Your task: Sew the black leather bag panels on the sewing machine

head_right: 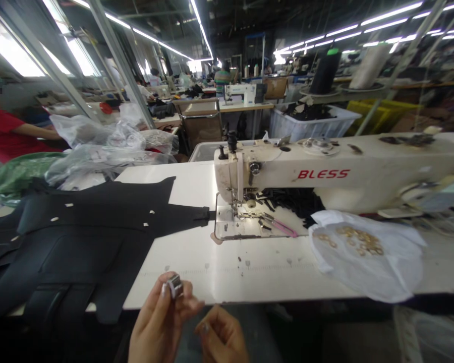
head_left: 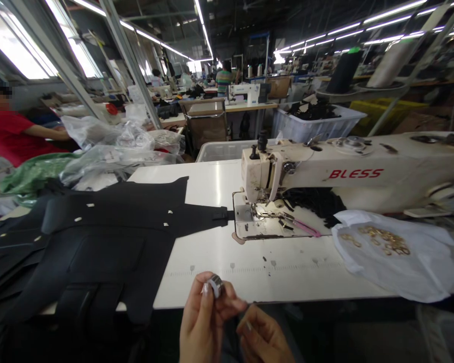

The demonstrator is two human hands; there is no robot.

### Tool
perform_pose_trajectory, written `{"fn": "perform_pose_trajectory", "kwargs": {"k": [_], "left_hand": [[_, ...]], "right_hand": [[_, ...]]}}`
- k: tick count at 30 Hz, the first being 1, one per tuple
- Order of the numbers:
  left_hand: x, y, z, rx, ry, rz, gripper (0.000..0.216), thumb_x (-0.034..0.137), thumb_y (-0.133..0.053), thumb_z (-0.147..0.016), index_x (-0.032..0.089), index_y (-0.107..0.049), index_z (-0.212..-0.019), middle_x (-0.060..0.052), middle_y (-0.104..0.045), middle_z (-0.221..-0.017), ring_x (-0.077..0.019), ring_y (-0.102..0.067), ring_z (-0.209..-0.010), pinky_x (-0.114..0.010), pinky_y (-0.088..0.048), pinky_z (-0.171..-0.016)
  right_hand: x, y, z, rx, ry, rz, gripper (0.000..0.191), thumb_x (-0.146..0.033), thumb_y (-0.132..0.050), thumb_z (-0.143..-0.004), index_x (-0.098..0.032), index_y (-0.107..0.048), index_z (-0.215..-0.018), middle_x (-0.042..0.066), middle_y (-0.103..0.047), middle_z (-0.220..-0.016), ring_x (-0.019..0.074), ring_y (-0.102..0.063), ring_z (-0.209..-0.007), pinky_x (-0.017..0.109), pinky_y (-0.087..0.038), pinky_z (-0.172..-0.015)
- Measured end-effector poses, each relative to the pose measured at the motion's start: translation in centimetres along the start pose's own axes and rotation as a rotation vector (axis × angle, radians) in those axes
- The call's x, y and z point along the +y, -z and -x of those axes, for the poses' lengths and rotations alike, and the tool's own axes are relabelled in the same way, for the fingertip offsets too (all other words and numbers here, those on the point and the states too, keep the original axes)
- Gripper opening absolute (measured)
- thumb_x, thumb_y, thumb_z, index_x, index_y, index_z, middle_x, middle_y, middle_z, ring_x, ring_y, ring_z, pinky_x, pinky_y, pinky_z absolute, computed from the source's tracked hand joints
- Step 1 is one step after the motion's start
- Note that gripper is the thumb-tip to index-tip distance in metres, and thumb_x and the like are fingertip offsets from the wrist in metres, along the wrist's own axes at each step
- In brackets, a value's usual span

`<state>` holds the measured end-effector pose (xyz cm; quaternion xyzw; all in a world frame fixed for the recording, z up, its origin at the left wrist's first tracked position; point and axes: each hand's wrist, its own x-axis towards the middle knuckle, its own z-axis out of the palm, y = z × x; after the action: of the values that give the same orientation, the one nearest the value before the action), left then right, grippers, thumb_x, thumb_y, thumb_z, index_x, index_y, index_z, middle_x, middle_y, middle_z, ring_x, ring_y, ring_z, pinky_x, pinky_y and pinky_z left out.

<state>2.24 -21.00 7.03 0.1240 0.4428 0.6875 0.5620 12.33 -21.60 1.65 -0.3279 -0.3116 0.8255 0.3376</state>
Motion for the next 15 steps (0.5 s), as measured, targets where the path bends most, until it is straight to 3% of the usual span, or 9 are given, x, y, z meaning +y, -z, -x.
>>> {"fn": "perform_pose_trajectory", "kwargs": {"k": [2,4,7,11,13,15], "left_hand": [[0.5,0.3,-0.4,-0.020,0.082,0.090,0.020,0.029,-0.064,-0.069,0.017,-0.052,-0.079,0.004,-0.050,-0.059,-0.0010,-0.038,-0.037,-0.010,-0.035,-0.036],[1.6,0.9,-0.6,-0.001,0.047,0.120,0.018,0.026,-0.065,-0.069,0.016,-0.052,-0.077,0.005,-0.044,-0.057,0.0011,-0.028,-0.037,-0.007,-0.025,-0.033],[3.7,1.7,-0.3,0.092,-0.149,0.075,0.015,0.026,-0.061,-0.072,0.015,-0.052,-0.076,0.004,-0.041,-0.057,-0.0005,-0.027,-0.041,-0.007,-0.026,-0.035],[6.1,2.1,1.1,0.218,-0.335,-0.024,0.013,0.027,-0.057,-0.074,0.016,-0.052,-0.077,0.003,-0.040,-0.057,-0.0026,-0.027,-0.043,-0.008,-0.027,-0.037],[6.8,2.2,1.8,0.245,-0.378,-0.071,0.015,0.029,-0.058,-0.073,0.016,-0.052,-0.077,0.002,-0.040,-0.056,-0.0032,-0.027,-0.043,-0.009,-0.028,-0.036],[7.3,2.5,2.2,0.252,-0.429,-0.110,0.016,0.030,-0.058,-0.072,0.016,-0.053,-0.080,0.002,-0.040,-0.055,-0.0038,-0.029,-0.043,-0.010,-0.029,-0.036]], "right_hand": [[0.4,1.1,0.4,-0.006,-0.021,0.149,0.043,-0.059,-0.055,-0.065,-0.018,-0.044,-0.062,-0.011,-0.025,-0.039,0.0025,-0.018,-0.035,0.016,-0.015,-0.036],[-0.2,2.9,1.0,-0.028,-0.020,0.501,0.034,-0.050,-0.056,-0.069,-0.016,-0.054,-0.064,-0.006,-0.041,-0.046,0.0050,-0.034,-0.042,0.017,-0.027,-0.042],[-2.2,5.4,2.4,-0.069,0.064,1.012,0.020,-0.031,-0.054,-0.071,-0.019,-0.065,-0.082,0.004,-0.063,-0.074,0.0155,-0.055,-0.068,0.025,-0.042,-0.063],[-6.1,7.3,3.7,-0.089,0.069,1.257,0.025,-0.029,-0.055,-0.070,-0.023,-0.065,-0.093,0.005,-0.066,-0.085,0.0198,-0.061,-0.075,0.030,-0.047,-0.071],[-8.5,7.9,3.1,-0.010,0.080,1.290,0.026,-0.035,-0.051,-0.075,-0.023,-0.063,-0.095,0.005,-0.067,-0.083,0.0189,-0.061,-0.074,0.029,-0.049,-0.068],[-11.1,8.8,1.4,0.194,0.231,1.374,0.031,-0.039,-0.044,-0.079,-0.020,-0.062,-0.096,0.006,-0.066,-0.085,0.0196,-0.061,-0.074,0.030,-0.049,-0.068]]}}
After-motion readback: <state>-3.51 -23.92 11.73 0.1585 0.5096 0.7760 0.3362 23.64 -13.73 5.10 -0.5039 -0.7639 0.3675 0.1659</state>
